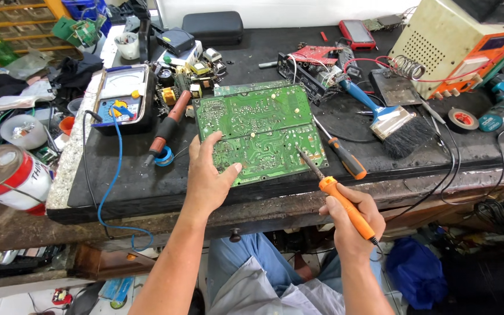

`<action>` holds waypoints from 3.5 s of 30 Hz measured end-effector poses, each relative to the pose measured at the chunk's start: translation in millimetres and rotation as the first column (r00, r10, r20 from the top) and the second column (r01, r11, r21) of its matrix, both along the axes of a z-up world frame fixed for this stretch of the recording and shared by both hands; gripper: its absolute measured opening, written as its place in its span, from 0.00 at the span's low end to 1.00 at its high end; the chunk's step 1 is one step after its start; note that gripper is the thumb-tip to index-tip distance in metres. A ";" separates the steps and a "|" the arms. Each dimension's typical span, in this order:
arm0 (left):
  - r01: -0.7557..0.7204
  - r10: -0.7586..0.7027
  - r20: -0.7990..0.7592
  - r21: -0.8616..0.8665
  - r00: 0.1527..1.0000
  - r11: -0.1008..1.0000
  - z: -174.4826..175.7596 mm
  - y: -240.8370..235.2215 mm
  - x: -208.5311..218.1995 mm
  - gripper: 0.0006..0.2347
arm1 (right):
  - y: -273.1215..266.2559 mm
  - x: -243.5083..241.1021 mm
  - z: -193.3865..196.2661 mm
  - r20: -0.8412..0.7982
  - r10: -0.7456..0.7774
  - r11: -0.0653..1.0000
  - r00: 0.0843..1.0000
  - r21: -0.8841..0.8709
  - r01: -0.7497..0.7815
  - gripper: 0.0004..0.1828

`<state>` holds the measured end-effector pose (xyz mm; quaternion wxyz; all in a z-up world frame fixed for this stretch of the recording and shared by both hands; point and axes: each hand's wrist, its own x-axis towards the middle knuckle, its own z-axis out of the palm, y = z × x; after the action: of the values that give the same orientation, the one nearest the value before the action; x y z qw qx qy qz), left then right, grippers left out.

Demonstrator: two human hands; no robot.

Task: The person solders a green circuit board using a soldering iron and solder wire. They flip the board over to inspect the other side and continue soldering various points on the board.

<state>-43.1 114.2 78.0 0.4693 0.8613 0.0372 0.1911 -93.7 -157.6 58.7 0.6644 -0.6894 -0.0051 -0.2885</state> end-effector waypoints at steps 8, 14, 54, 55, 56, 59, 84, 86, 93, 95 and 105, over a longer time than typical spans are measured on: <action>-0.006 0.006 -0.037 0.000 0.999 1.000 1.8 -2.1 -2.7 0.31 | -1.0 -5.0 3.5 -0.033 -0.043 0.997 0.999 -0.060 0.041 0.14; -0.005 0.005 -0.032 0.001 0.999 1.000 2.3 -2.0 -3.2 0.31 | 13.1 -17.0 3.8 -0.003 -0.074 0.963 0.997 -0.259 0.070 0.15; -0.158 0.426 -0.143 0.787 0.893 0.596 59.7 91.1 88.8 0.14 | -2.5 -17.7 19.3 0.074 0.059 0.892 0.996 -0.453 -0.019 0.15; -0.158 0.424 -0.139 0.789 0.895 0.594 62.8 93.6 87.3 0.14 | -1.7 -15.7 17.3 0.076 0.055 0.893 0.996 -0.449 -0.015 0.15; -0.237 0.409 -0.041 0.761 0.912 0.604 63.3 96.6 83.6 0.11 | -0.8 -15.8 14.2 0.101 0.062 0.885 0.993 -0.465 -0.008 0.14; -0.394 0.317 0.241 0.668 0.917 0.631 74.4 100.3 71.5 0.10 | 1.7 -16.4 15.3 0.080 0.057 0.915 0.995 -0.402 -0.020 0.14; 0.582 -0.313 0.554 -0.413 0.771 0.700 107.5 -85.4 17.8 0.12 | -9.5 -15.2 24.9 0.045 0.089 0.912 0.995 -0.405 -0.063 0.14; 0.552 -0.276 0.543 -0.451 0.793 0.701 103.8 -85.0 20.0 0.13 | -8.2 -13.9 18.5 0.063 0.091 0.914 0.994 -0.401 -0.058 0.14; 0.528 -0.210 0.564 -0.489 0.799 0.695 92.6 -93.5 31.0 0.11 | -5.7 -16.8 18.2 0.173 0.119 0.879 0.978 -0.476 -0.023 0.12; 0.526 -0.210 0.570 -0.473 0.794 0.707 99.5 -95.9 32.4 0.12 | -5.8 -11.5 19.9 0.189 0.127 0.880 0.974 -0.474 -0.023 0.12; 0.450 -0.138 0.574 -0.446 0.807 0.774 83.4 -104.4 47.3 0.15 | -10.9 -9.7 12.0 0.185 0.144 0.888 0.972 -0.458 -0.044 0.12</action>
<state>4.3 9.8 161.5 0.7187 0.5956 -0.1743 0.3134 -103.4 -168.5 70.7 0.4953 -0.7884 -0.1769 -0.3191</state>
